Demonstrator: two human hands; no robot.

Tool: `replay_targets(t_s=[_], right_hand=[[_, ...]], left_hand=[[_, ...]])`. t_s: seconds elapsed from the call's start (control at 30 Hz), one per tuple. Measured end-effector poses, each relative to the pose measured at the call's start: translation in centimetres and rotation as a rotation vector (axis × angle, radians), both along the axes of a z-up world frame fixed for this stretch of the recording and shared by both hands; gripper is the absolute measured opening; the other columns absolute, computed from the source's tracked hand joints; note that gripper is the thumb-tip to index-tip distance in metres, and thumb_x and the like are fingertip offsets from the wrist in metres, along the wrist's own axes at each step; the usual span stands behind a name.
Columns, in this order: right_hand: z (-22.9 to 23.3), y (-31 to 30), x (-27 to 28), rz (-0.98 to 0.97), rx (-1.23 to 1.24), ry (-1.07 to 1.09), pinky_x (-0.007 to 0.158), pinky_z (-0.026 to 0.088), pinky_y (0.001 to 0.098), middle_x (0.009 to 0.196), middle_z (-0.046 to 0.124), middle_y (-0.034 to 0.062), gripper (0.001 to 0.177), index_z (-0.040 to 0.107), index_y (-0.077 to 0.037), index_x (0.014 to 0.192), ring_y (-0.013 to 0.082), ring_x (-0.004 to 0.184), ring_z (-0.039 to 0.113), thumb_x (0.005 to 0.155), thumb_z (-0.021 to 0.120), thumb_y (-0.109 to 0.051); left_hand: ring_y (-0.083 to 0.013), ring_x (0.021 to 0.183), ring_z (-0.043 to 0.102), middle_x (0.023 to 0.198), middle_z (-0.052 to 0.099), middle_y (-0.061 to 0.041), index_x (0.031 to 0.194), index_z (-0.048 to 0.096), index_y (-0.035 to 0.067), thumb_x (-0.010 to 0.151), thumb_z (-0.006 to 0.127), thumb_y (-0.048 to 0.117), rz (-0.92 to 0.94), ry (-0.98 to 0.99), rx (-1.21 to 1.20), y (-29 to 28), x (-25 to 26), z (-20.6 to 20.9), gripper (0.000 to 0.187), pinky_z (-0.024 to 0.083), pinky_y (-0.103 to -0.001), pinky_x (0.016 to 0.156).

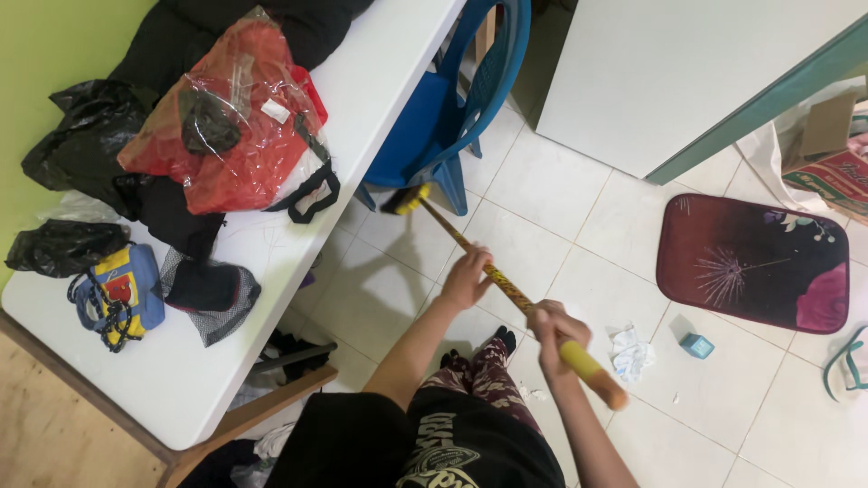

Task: The person sweeps a tiled floor using a long-handled broom with a yellow head. They move the broom back and forth across the room, gathering debris from various areas including near a blue plastic chair, a white cabinet, and a red patterned mat. The camera angle remains fixed to the person's head, showing the sweeping motion from a first-person perspective.

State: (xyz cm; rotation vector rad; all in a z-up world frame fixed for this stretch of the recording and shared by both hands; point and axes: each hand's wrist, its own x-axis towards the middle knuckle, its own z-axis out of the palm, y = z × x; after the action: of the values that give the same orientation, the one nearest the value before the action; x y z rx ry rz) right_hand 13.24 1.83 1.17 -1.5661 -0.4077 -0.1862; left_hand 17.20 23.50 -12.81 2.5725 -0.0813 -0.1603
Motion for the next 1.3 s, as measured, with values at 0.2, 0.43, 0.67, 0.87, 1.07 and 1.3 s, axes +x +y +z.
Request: replay_targets(t_s=[0.2,0.43,0.67,0.87,1.07,1.3], right_hand=[[8.3,-0.3,0.9,-0.009,0.410,-0.168,0.049,0.038,0.0322,0.050,0.039,-0.0004,0.041,0.033,-0.007,0.061,0.0135,0.043,0.035,0.097,0.052,-0.008],[8.0,-3.1,0.7,-0.084,0.510,-0.188,0.047,0.034,0.0308,0.046,0.029,-0.0027,0.044,0.028,-0.017,0.057,0.0108,0.041,0.027,0.096,0.047,-0.009],[2.3,-1.5,0.8,-0.051,0.340,0.208,0.050,0.027,0.0301,0.056,0.035,0.0000,0.047,0.038,-0.009,0.059,0.0133,0.051,0.030,0.101,0.058,-0.012],[7.9,-1.3,-0.9,0.016,0.395,0.113,0.049,0.024,0.0299,0.053,0.033,-0.0019,0.048,0.034,-0.011,0.058,0.0123,0.047,0.026,0.101,0.057,-0.010],[13.1,-2.7,-2.5,0.011,0.497,0.028,0.042,0.030,0.0348,0.049,0.032,-0.0005,0.046,0.033,-0.010,0.058,0.0127,0.040,0.028,0.099,0.052,-0.006],[8.9,-2.3,-4.7,0.050,0.575,0.002,0.041,0.024,0.0306,0.050,0.024,-0.0036,0.046,0.025,-0.013,0.060,0.0106,0.040,0.022,0.097,0.051,-0.004]], left_hand=[[-0.0256,0.115,0.058,0.109,0.060,-0.005,0.106,0.050,0.014,0.089,0.075,0.021,-0.131,-0.243,-0.030,-3.0,0.2,4.8,0.031,0.038,-0.047,0.112],[-0.0254,0.112,0.059,0.107,0.062,-0.005,0.107,0.052,0.013,0.090,0.075,0.021,-0.145,-0.323,-0.044,-3.5,-0.6,5.4,0.030,0.043,-0.044,0.102],[-0.0276,0.119,0.059,0.114,0.061,-0.007,0.112,0.050,0.014,0.094,0.069,0.030,0.044,-0.029,0.075,-1.3,-1.4,2.0,0.031,0.032,-0.054,0.115],[-0.0240,0.104,0.064,0.098,0.066,-0.007,0.101,0.055,0.011,0.098,0.066,0.031,-0.075,0.019,-0.153,-2.8,-3.6,6.0,0.023,0.034,-0.054,0.119],[-0.0277,0.092,0.061,0.089,0.063,-0.009,0.101,0.055,0.010,0.097,0.069,0.027,-0.167,0.020,-0.307,-4.8,-5.8,11.3,0.023,0.051,-0.044,0.085],[-0.0280,0.094,0.062,0.093,0.063,-0.009,0.098,0.050,0.011,0.096,0.070,0.027,-0.116,-0.011,-0.187,-2.8,-7.9,7.6,0.026,0.049,-0.043,0.090]])
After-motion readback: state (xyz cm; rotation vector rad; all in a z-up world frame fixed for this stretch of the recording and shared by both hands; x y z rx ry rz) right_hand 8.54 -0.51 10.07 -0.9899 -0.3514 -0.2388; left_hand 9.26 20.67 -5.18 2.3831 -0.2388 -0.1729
